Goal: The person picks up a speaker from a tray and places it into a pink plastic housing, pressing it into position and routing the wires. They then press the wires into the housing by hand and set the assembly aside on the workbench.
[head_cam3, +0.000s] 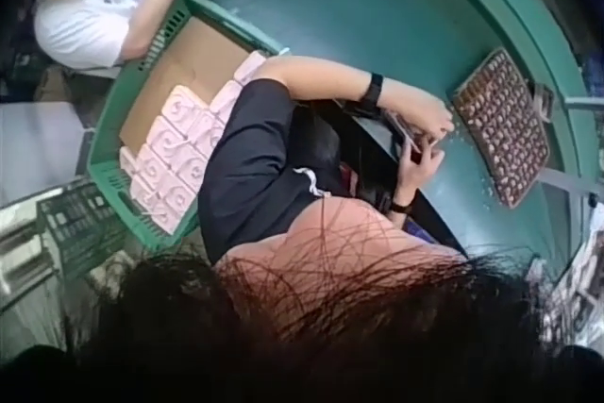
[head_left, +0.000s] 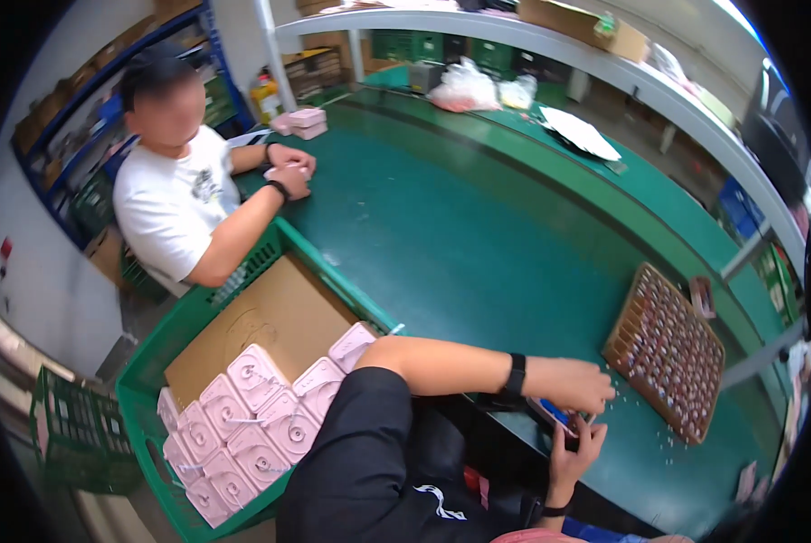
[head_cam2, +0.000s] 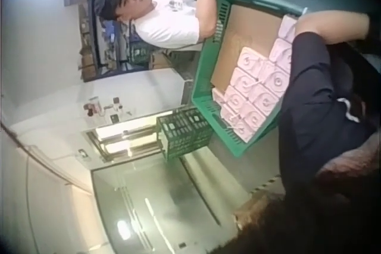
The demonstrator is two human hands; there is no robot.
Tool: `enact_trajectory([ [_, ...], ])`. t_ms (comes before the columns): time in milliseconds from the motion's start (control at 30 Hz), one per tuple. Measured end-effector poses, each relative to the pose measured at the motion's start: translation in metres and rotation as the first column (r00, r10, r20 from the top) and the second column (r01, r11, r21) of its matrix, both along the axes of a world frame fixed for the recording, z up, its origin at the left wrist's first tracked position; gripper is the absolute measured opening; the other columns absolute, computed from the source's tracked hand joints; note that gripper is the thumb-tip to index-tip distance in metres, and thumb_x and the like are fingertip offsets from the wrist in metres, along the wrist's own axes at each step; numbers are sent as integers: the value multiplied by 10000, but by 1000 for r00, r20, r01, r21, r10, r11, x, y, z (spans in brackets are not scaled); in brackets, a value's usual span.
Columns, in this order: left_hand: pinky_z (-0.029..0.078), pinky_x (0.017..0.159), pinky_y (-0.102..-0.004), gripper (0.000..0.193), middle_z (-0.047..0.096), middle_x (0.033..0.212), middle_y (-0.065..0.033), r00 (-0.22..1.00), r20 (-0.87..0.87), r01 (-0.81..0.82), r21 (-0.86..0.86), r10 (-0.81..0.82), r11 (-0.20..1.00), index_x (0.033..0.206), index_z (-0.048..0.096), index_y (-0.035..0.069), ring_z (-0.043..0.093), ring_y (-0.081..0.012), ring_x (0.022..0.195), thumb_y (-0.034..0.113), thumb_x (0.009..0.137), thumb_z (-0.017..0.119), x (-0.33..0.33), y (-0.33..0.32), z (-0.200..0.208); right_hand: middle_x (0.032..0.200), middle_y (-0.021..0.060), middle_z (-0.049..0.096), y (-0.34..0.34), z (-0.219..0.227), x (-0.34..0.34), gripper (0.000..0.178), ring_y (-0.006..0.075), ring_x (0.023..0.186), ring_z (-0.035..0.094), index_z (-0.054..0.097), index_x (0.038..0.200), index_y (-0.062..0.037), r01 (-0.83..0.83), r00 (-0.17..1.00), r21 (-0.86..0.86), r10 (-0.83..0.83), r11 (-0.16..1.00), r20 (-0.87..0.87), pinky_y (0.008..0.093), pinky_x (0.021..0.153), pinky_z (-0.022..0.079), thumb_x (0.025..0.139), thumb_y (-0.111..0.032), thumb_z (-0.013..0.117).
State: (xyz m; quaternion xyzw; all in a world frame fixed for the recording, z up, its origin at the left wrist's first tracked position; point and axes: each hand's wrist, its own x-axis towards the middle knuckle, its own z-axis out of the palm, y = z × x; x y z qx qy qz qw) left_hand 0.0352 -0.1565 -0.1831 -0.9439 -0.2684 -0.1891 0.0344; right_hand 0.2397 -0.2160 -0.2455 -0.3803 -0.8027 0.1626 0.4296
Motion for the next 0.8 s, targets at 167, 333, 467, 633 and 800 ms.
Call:
enact_trajectory([
  [167,509,800,-398,115,696,944,9,985,-34,-165,121,170,979,772,751,178,673,-216,1013,269,842,738,-23,-10,27,933,128,580,-1,6,-5,382,307,832,594,781,1104,-25,12,1000,-38,-12,999,-2,398,721,491,768,-125,935],
  [333,507,872,-425,89,721,898,-23,965,-190,-180,12,178,984,860,761,153,678,-230,954,226,891,721,-53,-7,39,910,86,585,6,10,-27,411,262,824,590,793,1102,-45,-18,998,-90,13,996,-55,361,703,502,740,-137,964],
  [467,496,901,-421,106,717,883,-41,989,49,-125,-226,140,966,885,746,117,672,-237,948,196,947,714,-49,16,27,904,73,571,11,15,-13,408,238,813,569,797,1104,-52,-6,1000,-93,4,996,-24,345,688,494,741,-139,962],
  [633,502,934,-409,83,739,926,-62,905,335,-18,-587,263,810,982,764,93,683,-260,975,161,978,716,-44,23,23,901,68,561,7,16,-8,417,225,807,557,801,1111,-55,-10,999,-118,5,993,-38,339,687,489,737,-140,965],
  [800,512,951,-399,143,751,957,-71,844,459,115,-658,275,744,1088,797,101,688,-271,992,133,958,747,-41,15,23,885,72,537,2,13,-5,437,220,771,555,802,1115,-58,-28,999,-108,22,994,-48,351,654,478,732,-171,979],
])
